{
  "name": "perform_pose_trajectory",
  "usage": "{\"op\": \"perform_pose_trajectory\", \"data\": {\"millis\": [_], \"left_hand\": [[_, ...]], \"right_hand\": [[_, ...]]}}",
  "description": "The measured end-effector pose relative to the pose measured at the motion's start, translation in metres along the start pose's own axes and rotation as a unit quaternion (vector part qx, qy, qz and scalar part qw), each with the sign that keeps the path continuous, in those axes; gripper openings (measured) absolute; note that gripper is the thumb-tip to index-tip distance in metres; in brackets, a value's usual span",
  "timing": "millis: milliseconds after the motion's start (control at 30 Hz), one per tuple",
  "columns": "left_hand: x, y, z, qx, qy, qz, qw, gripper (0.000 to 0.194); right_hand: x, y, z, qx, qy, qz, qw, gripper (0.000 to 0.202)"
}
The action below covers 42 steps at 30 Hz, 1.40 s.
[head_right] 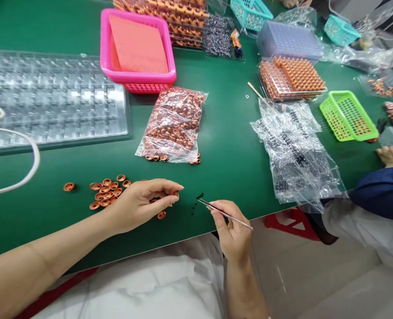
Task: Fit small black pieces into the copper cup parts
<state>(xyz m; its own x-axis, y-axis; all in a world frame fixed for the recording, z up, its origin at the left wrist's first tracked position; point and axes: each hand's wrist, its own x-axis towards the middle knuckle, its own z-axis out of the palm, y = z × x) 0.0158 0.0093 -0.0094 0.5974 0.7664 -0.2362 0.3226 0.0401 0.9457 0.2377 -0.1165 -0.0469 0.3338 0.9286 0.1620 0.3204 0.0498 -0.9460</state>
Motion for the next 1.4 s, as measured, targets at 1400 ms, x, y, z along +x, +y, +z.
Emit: {"op": "perform_pose_trajectory", "data": {"millis": [1400], "left_hand": [[-0.001, -0.003, 0.002, 0.006, 0.024, 0.016, 1.000, 0.022]], "right_hand": [[0.005, 0.001, 0.008, -0.078, -0.028, -0.114, 0.990, 0.028]]}}
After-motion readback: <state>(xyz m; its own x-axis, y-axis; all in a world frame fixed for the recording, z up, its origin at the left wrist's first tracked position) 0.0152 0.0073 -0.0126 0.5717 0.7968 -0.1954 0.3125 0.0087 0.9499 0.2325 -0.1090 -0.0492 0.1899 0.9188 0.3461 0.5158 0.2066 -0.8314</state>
